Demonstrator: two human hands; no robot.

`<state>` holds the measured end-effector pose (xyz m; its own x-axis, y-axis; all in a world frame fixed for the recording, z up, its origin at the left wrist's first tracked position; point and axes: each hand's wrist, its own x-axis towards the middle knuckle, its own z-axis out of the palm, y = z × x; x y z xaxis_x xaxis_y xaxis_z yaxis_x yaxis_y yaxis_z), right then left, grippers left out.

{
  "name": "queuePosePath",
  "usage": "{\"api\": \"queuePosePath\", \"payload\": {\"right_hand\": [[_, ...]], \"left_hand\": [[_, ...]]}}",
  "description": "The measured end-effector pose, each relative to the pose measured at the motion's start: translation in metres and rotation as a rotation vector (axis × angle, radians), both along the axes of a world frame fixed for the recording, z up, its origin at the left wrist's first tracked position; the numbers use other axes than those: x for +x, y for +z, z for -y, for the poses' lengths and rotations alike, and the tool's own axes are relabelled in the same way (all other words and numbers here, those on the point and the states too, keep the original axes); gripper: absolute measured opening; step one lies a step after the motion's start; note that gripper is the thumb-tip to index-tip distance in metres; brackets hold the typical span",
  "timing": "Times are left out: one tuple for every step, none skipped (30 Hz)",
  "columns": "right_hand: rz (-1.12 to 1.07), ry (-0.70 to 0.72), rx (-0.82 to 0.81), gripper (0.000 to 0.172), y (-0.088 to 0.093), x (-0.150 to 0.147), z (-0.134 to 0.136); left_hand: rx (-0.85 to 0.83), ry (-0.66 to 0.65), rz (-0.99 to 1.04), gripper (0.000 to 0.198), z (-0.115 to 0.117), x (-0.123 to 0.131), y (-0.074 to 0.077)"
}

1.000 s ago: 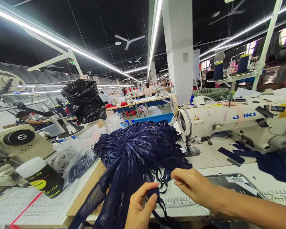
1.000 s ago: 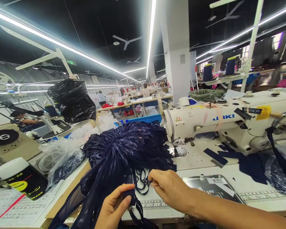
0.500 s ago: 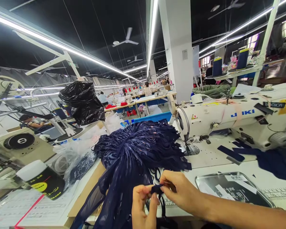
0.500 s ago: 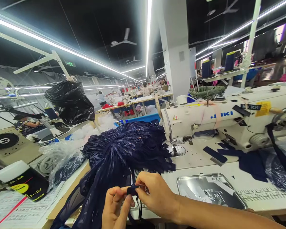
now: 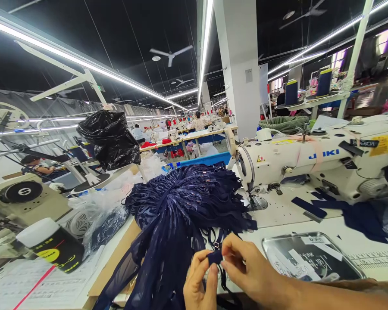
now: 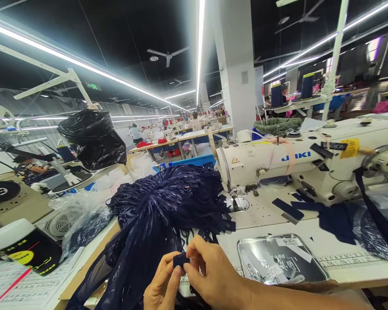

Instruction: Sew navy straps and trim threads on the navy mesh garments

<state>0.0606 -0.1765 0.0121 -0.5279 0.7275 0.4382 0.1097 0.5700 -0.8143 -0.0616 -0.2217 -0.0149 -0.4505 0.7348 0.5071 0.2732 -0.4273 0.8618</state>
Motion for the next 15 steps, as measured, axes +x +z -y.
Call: {"api": "queuePosePath", "payload": {"right_hand": [[-0.022,0.014,-0.117,0.010,0.001,-0.003,-0.001],[-0.036,0.021,-0.193,0.012,0.002,-0.005,-0.002],[-0.041,0.018,-0.238,0.013,0.003,-0.007,-0.003],[-0.043,0.016,-0.260,0.014,0.005,-0.008,-0.005],[-0.043,0.025,-0.271,0.014,0.006,-0.008,-0.007],[-0.046,0.040,-0.271,0.014,0.007,-0.008,-0.008],[-0.053,0.055,-0.265,0.014,0.007,-0.008,-0.009],[-0.063,0.070,-0.259,0.013,0.008,-0.007,-0.010],[-0.071,0.079,-0.252,0.013,0.008,-0.006,-0.010],[-0.069,0.078,-0.242,0.013,0.008,-0.005,-0.010],[-0.055,0.069,-0.225,0.012,0.008,-0.004,-0.009],[-0.033,0.056,-0.205,0.012,0.008,-0.003,-0.009],[-0.006,0.046,-0.185,0.013,0.008,-0.003,-0.009],[0.020,0.037,-0.163,0.014,0.007,-0.002,-0.009],[0.043,0.032,-0.138,0.015,0.006,-0.002,-0.010]], "left_hand": [[0.022,0.017,-0.019,0.019,-0.001,0.002,-0.003],[0.040,0.032,-0.034,0.020,-0.001,0.003,-0.005],[0.052,0.044,-0.045,0.020,-0.002,0.005,-0.007],[0.060,0.054,-0.049,0.021,-0.002,0.006,-0.008],[0.061,0.061,-0.048,0.021,-0.002,0.006,-0.009],[0.057,0.063,-0.048,0.022,-0.002,0.007,-0.010],[0.054,0.063,-0.050,0.023,-0.002,0.007,-0.011],[0.055,0.062,-0.053,0.024,-0.002,0.006,-0.011],[0.058,0.064,-0.058,0.025,-0.002,0.006,-0.011],[0.063,0.069,-0.065,0.025,-0.003,0.006,-0.012],[0.070,0.074,-0.071,0.026,-0.003,0.006,-0.012],[0.081,0.079,-0.070,0.025,-0.004,0.006,-0.012],[0.093,0.083,-0.067,0.024,-0.004,0.007,-0.013],[0.101,0.085,-0.062,0.024,-0.005,0.007,-0.013],[0.104,0.084,-0.057,0.024,-0.005,0.007,-0.014]]}}
